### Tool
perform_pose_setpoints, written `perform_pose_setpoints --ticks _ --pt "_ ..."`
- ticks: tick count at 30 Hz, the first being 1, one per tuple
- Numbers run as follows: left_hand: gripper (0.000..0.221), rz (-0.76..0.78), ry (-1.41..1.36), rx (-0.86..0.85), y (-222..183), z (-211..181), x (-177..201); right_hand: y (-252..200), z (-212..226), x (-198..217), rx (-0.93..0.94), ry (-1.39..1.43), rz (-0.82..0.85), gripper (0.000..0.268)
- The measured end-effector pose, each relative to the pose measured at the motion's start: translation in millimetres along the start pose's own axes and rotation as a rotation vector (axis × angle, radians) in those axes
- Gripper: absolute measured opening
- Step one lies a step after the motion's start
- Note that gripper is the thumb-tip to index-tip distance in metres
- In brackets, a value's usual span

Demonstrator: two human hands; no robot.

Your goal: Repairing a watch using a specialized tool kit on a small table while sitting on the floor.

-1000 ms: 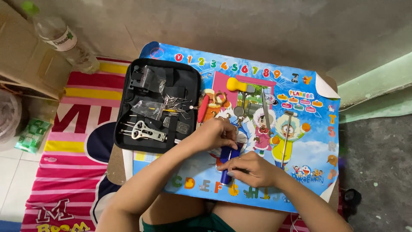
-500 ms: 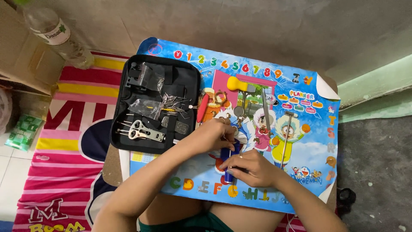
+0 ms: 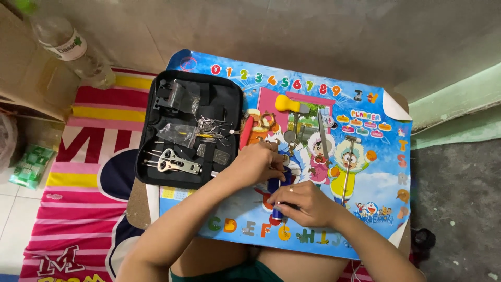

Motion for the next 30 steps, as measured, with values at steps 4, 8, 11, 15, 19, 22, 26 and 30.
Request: perform_pose_setpoints --ticks 4,8,11,15,19,22,26,30 --pt "0.015 -0.014 -0.037 -0.034 2 10 -6 1 4 1 0.02 -0.025 -0.015 0.023" --pt "0.013 -0.006 -0.002 -0.092 -1 7 2 -2 0 0 0.039 -0.065 -0.018 0.024" --pt "0.01 -0.006 0.008 -0.098 -4 7 6 -3 -3 -1 0.039 -0.063 -0.012 0.025" --pt "0.011 -0.034 0.068 -0.068 -3 14 1 -2 -3 -1 0.049 -0.05 -0.01 0.025" --pt "0.011 -0.058 0.081 -0.128 -3 6 8 0 0 1 0.05 -0.05 -0.015 0.026" --pt "0.013 -0.08 0.108 -0.141 -4 4 12 -1 0 0 0.058 -0.046 -0.017 0.024" --pt "0.016 -0.142 0.142 -0.17 -3 6 16 0 0 0 0.052 -0.046 -0.028 0.026" --pt "0.028 -0.092 0.141 -0.098 -3 9 14 -2 1 -1 0.056 -0.055 -0.025 0.025"
Point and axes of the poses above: each hand's wrist, its own y-axis towards the middle knuckle, its own x-axis out of the back of the hand, z = x × y, the point moved 6 cm from there along y, towards the middle knuckle, and after that the axes turned 2 degrees about -z, right-handed, at the moved point
